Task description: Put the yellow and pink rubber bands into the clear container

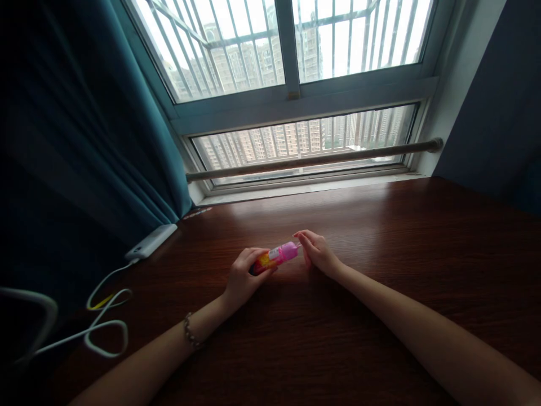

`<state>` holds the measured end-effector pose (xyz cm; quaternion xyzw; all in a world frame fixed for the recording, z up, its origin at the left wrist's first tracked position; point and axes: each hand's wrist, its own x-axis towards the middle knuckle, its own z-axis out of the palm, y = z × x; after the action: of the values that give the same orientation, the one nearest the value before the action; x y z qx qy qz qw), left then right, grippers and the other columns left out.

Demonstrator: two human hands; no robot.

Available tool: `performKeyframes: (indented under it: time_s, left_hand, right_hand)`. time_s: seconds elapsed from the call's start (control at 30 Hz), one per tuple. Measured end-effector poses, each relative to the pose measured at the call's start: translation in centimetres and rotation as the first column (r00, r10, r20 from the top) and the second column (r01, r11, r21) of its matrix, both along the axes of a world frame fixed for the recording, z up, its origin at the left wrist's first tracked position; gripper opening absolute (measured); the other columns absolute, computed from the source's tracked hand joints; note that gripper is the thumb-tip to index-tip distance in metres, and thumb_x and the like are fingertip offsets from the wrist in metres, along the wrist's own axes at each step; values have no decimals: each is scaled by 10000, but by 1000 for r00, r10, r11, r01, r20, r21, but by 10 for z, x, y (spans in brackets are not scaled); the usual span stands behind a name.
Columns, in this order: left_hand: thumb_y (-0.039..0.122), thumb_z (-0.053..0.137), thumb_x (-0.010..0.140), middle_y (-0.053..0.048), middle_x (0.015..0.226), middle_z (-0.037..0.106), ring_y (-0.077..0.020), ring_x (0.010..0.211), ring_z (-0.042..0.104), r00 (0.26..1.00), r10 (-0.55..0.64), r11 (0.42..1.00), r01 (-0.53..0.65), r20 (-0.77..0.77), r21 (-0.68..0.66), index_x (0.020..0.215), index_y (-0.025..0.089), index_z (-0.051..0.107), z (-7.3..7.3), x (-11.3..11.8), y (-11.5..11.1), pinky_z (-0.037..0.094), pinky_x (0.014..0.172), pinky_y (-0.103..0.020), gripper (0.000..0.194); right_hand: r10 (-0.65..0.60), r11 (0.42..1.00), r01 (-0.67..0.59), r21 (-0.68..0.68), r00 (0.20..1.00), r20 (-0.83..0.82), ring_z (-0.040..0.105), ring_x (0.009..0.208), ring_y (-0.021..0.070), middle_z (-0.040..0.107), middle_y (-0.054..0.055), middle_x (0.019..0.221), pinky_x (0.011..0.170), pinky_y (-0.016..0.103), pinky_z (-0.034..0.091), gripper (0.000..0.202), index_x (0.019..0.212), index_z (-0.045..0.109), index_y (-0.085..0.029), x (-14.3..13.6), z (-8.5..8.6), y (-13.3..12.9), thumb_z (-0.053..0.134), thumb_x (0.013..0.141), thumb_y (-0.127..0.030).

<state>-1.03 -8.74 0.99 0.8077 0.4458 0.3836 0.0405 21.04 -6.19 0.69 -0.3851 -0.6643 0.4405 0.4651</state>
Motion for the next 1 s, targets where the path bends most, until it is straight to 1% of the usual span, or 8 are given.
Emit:
performKeyframes:
  time_s: [0.07,0.17,0.3,0.43,0.57,0.63,0.83,1.0]
  left_hand:
    - [361,630,720,-51,933,578,-192,864,525,1000,2,1000,-2,3,6,981,198,572,0,0,0,446,783,-338,313]
    - [349,633,719,-51,933,581,-193,864,530,1000,12,1000,-12,4,17,979,201,572,0,-1,0,451,780,-338,305]
    - [361,649,702,-59,944,586,-209,872,526,999,8,996,-4,-44,94,988,201,574,-2,-1,1,446,786,-358,337]
    - [380,640,708,-69,937,592,-214,863,528,997,-41,990,49,-62,135,994,194,568,-1,-1,0,441,781,-361,349]
    - [371,612,734,-65,882,598,-203,820,536,997,-58,997,60,-43,58,961,185,574,2,-1,-3,444,753,-347,296]
    - [363,601,743,-62,852,600,-196,794,536,998,-64,997,65,-24,32,938,180,579,4,-2,-3,447,732,-338,268]
    - [358,609,737,-65,856,609,-202,819,529,997,-69,997,69,-19,46,930,171,585,6,-2,-2,443,754,-337,269]
    - [399,595,739,-71,832,602,-200,796,532,998,-62,998,62,29,-16,928,153,596,7,-3,-3,442,732,-326,310]
  right_hand:
    - [36,997,-36,65,999,4,566,538,121,618,18,681,501,234,457,428,1117,481,-164,0,4,-3,524,789,-434]
    - [127,982,-126,143,992,0,590,841,159,584,84,1053,690,264,480,600,1197,427,-198,-2,9,-7,671,673,-358]
    - [31,997,-36,63,996,81,556,557,117,607,20,664,518,228,431,311,846,576,-139,-7,6,-7,578,746,-434]
    - [-133,989,118,88,973,190,426,385,82,444,-30,389,413,208,325,430,520,485,-153,-7,5,-7,483,803,-476]
    - [53,992,-63,113,995,88,511,510,99,583,1,652,466,208,391,319,934,567,-156,-7,12,-12,543,779,-434]
    - [141,981,-146,125,989,53,529,588,105,595,18,798,500,212,411,445,1099,495,-181,-8,13,-13,620,728,-394]
    - [78,987,-81,141,997,30,480,582,97,569,11,739,496,214,376,320,938,555,-155,-12,11,-13,664,698,-338]
    - [76,996,-70,63,993,-89,480,578,94,560,15,785,477,213,400,354,969,529,-176,-19,11,-17,671,690,-342]
